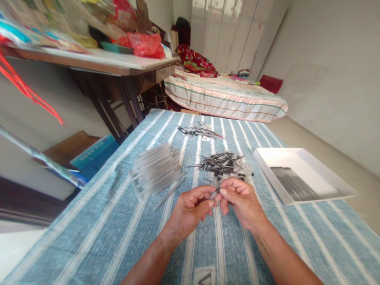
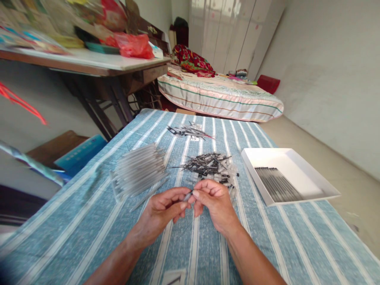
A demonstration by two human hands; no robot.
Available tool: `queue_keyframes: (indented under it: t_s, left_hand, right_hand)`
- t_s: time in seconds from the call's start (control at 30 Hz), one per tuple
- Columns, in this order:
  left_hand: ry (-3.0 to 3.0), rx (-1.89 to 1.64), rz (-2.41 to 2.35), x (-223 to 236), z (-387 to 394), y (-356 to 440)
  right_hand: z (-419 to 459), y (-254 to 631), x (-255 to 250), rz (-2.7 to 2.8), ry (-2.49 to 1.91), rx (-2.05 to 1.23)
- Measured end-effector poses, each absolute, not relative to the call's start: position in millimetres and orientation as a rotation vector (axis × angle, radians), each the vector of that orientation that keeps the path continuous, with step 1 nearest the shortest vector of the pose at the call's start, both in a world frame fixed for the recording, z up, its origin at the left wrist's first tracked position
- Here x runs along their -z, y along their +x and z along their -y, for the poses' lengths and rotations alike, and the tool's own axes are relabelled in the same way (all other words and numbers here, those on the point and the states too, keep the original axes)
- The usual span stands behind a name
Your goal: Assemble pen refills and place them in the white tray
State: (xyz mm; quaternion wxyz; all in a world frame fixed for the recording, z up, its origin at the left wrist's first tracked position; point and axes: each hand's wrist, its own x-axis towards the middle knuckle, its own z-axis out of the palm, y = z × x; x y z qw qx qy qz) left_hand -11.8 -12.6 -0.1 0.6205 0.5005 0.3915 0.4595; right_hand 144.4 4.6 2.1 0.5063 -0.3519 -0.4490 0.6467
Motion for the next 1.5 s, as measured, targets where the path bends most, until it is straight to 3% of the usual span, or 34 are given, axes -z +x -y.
queue_keyframes:
  t_s: [0.4,0.83,1.3,1.5]
  left_hand:
    - [1.18,-0.984,-0.881,0.3,11.8,-13.7]
    - [1.187,-0.908,-0.93,-5.3,13.1,-11.4]
    - [1.354,-0.839,-1.013,4.2,12.3,-10.5]
    - [1.315,-0.868,-0.983,2.7,12.3,-9.7]
  right_hand:
    - [-3.4,146.1,8.3,1.157,-0.849,-1.551]
    - [-14.3,174.1,-10.0,1.873,-1.079,-1.25]
    - [-10.2,172.1,-1.4,1.788,-1.116,-1.386]
    - [-7.8,168.3,2.4,1.835,-1.26,-1.217]
